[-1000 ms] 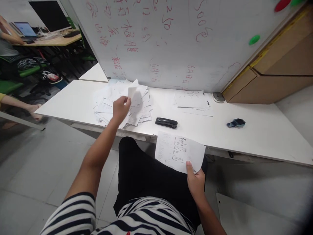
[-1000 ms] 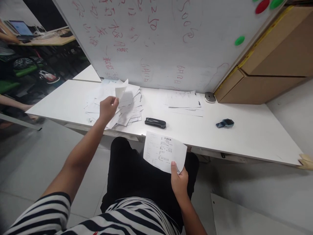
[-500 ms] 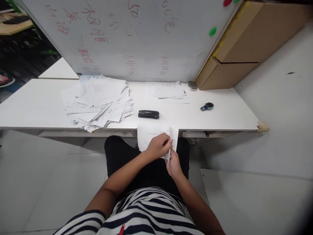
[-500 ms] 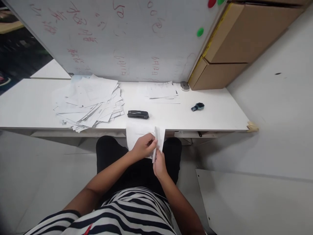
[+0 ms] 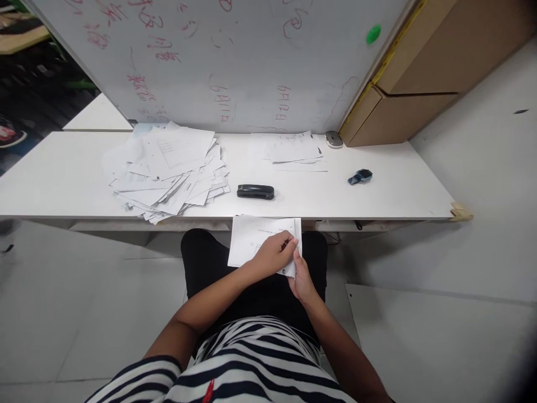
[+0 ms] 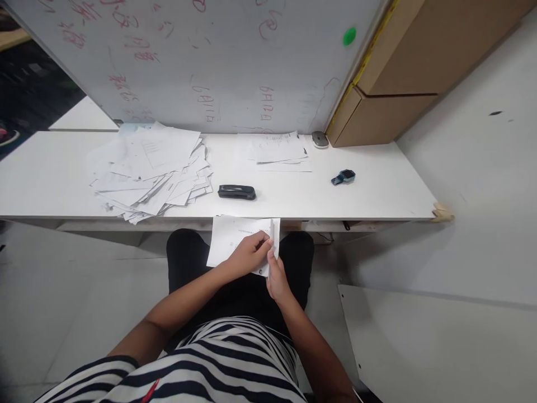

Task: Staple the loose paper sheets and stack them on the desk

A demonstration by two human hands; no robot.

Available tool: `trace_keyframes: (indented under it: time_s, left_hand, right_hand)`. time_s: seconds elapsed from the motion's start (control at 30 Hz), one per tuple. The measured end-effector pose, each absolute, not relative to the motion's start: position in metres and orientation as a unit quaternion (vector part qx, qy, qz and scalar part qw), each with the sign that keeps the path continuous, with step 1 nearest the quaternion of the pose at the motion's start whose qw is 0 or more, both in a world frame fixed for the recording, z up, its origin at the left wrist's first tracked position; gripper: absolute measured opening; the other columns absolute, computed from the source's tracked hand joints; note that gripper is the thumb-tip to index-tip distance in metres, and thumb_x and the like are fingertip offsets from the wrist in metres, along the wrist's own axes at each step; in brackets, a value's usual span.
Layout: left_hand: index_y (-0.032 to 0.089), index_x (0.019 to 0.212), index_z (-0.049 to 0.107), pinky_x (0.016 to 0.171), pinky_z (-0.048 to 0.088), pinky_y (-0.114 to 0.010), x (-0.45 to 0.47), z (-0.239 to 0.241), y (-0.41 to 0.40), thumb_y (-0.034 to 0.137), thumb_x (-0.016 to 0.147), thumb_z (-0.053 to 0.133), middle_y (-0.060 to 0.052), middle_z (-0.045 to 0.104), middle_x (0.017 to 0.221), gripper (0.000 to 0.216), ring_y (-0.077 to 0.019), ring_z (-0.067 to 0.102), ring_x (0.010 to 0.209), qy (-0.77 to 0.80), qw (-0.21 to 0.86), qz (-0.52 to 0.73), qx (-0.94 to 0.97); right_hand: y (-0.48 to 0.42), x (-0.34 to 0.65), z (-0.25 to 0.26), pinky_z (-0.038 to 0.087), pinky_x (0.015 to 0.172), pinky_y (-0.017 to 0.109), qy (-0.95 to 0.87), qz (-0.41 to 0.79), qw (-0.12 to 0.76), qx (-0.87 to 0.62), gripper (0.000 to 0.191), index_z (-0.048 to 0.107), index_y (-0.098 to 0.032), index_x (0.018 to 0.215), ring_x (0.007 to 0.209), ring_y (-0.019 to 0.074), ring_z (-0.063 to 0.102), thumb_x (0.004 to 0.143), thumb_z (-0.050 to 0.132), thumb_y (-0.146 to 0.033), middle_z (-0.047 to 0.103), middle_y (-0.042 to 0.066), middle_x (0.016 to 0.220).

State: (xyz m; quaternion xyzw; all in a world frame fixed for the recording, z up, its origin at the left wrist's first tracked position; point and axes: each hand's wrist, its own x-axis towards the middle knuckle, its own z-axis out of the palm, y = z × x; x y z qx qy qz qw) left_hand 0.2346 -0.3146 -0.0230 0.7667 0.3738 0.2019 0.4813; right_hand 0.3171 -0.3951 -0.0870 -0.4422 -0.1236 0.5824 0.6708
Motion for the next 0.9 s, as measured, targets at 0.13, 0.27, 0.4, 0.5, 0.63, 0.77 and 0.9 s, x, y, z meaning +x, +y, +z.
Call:
trace_keyframes:
  time_s: [0.13,0.27,0.4,0.5,0.63,0.77,0.9]
  left_hand:
    - [0.02,0.075,0.05,0.062,0.04,-0.025,0.232,-0.022,-0.309,0.043,0.094,0.043,0.004,0.053,0.065,0.031,-0.0118,0.05,0.064,0.351,0.554,0.196,0.729]
    - [0.019,0.089,0.057,0.074,0.047,-0.029,0.217,-0.027,-0.311,0.04,0.094,0.046,-0.001,0.062,0.081,0.024,-0.0142,0.059,0.076,0.335,0.546,0.278,0.716]
    - [0.021,0.104,0.06,0.105,0.036,-0.041,0.18,-0.042,-0.312,0.033,0.087,0.059,-0.009,0.056,0.122,0.021,-0.0226,0.049,0.12,0.446,0.328,0.465,0.691]
    - [0.023,0.12,0.054,0.105,0.037,-0.041,0.148,-0.055,-0.309,0.038,0.084,0.063,-0.011,0.049,0.134,0.04,-0.0242,0.045,0.128,0.56,0.36,0.499,0.555]
    - [0.018,0.115,0.06,0.083,0.049,-0.035,0.123,-0.06,-0.304,0.048,0.085,0.06,-0.012,0.066,0.109,0.043,-0.0208,0.063,0.096,0.503,0.647,0.379,0.429]
    - [0.017,0.107,0.064,0.079,0.047,-0.03,0.125,-0.066,-0.296,0.046,0.08,0.067,-0.009,0.067,0.101,0.04,-0.0188,0.062,0.093,0.512,0.666,0.356,0.409]
    - [0.019,0.114,0.06,0.081,0.046,-0.029,0.138,-0.084,-0.289,0.045,0.073,0.075,-0.011,0.062,0.122,0.051,-0.0208,0.059,0.107,0.56,0.661,0.336,0.371]
  right_hand:
    - [-0.398,0.318,-0.09,0.051,0.092,0.039,-0.147,0.587,0.646,-0.465,0.051,0.062,-0.02,0.12,0.109,0.0272,0.064,0.077,0.071,-0.045,0.072,0.006,0.109]
    - [-0.403,0.32,-0.093,0.052,0.09,0.04,-0.166,0.572,0.648,-0.475,0.051,0.061,-0.019,0.123,0.105,0.0277,0.065,0.076,0.072,-0.037,0.072,0.007,0.108]
    - [-0.405,0.323,-0.092,0.052,0.091,0.044,-0.151,0.54,0.662,-0.498,0.054,0.061,-0.018,0.124,0.103,0.0291,0.066,0.074,0.073,-0.035,0.072,0.009,0.108]
    - [-0.402,0.326,-0.089,0.051,0.093,0.046,-0.143,0.537,0.666,-0.497,0.056,0.062,-0.018,0.124,0.104,0.0301,0.066,0.071,0.075,-0.033,0.072,0.01,0.109]
    - [-0.393,0.327,-0.084,0.05,0.094,0.046,-0.135,0.556,0.662,-0.484,0.054,0.064,-0.018,0.121,0.106,0.0305,0.065,0.069,0.075,-0.03,0.073,0.01,0.108]
    - [-0.385,0.326,-0.08,0.05,0.095,0.045,-0.135,0.551,0.671,-0.478,0.052,0.064,-0.019,0.12,0.109,0.0299,0.064,0.07,0.074,-0.029,0.072,0.009,0.11]
    - [-0.382,0.326,-0.081,0.051,0.093,0.045,-0.144,0.543,0.671,-0.483,0.049,0.065,-0.019,0.119,0.108,0.0296,0.064,0.071,0.073,-0.03,0.072,0.009,0.108]
